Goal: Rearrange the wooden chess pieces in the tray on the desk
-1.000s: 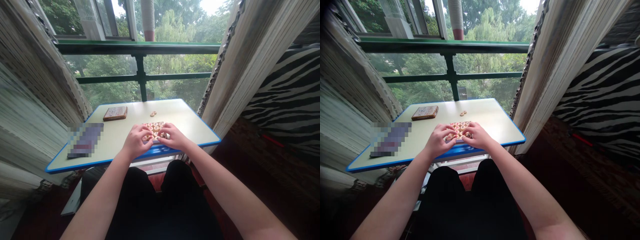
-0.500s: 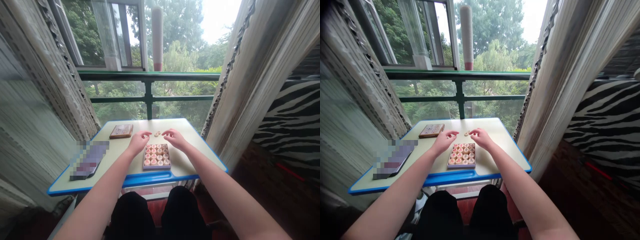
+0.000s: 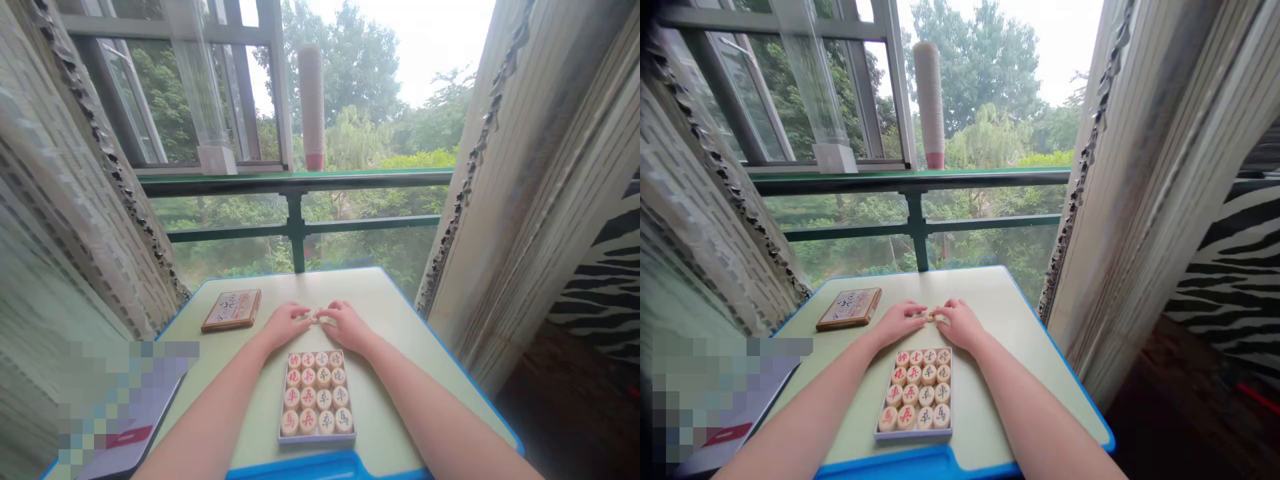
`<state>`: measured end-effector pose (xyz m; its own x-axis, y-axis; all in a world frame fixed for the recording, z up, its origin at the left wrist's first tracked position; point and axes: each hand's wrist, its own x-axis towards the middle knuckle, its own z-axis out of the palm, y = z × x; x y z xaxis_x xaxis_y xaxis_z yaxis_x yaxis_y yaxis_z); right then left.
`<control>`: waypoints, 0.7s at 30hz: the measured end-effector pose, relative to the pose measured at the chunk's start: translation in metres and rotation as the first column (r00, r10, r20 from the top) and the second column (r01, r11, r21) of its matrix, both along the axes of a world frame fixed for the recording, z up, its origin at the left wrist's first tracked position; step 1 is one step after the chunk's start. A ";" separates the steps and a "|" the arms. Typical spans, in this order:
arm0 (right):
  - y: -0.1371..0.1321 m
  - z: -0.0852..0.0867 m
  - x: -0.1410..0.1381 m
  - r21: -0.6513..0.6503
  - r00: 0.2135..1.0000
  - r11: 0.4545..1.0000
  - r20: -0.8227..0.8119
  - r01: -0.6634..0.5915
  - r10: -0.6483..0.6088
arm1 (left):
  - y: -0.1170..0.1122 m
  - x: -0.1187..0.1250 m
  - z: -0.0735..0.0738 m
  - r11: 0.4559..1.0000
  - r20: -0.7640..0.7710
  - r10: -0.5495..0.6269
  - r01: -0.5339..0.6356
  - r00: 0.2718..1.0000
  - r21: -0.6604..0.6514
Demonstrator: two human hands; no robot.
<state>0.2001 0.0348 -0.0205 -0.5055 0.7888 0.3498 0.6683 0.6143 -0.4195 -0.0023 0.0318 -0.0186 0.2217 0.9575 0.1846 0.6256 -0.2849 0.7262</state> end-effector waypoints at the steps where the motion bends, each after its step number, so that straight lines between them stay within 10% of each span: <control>1: 0.000 0.000 0.000 -0.001 1.000 1.000 -0.001 -0.003 0.003 | 0.000 0.000 -0.001 1.000 -0.034 -0.018 0.018 0.999 0.012; 21: -0.003 -0.001 -0.007 -0.057 0.997 0.996 -0.028 0.072 -0.073 | -0.002 0.006 -0.005 0.997 -0.101 -0.061 0.067 0.993 0.048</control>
<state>0.1932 0.0313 -0.0210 -0.4359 0.8419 0.3181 0.6967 0.5394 -0.4729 0.0033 0.0302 -0.0236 0.3019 0.9306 0.2068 0.6733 -0.3617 0.6448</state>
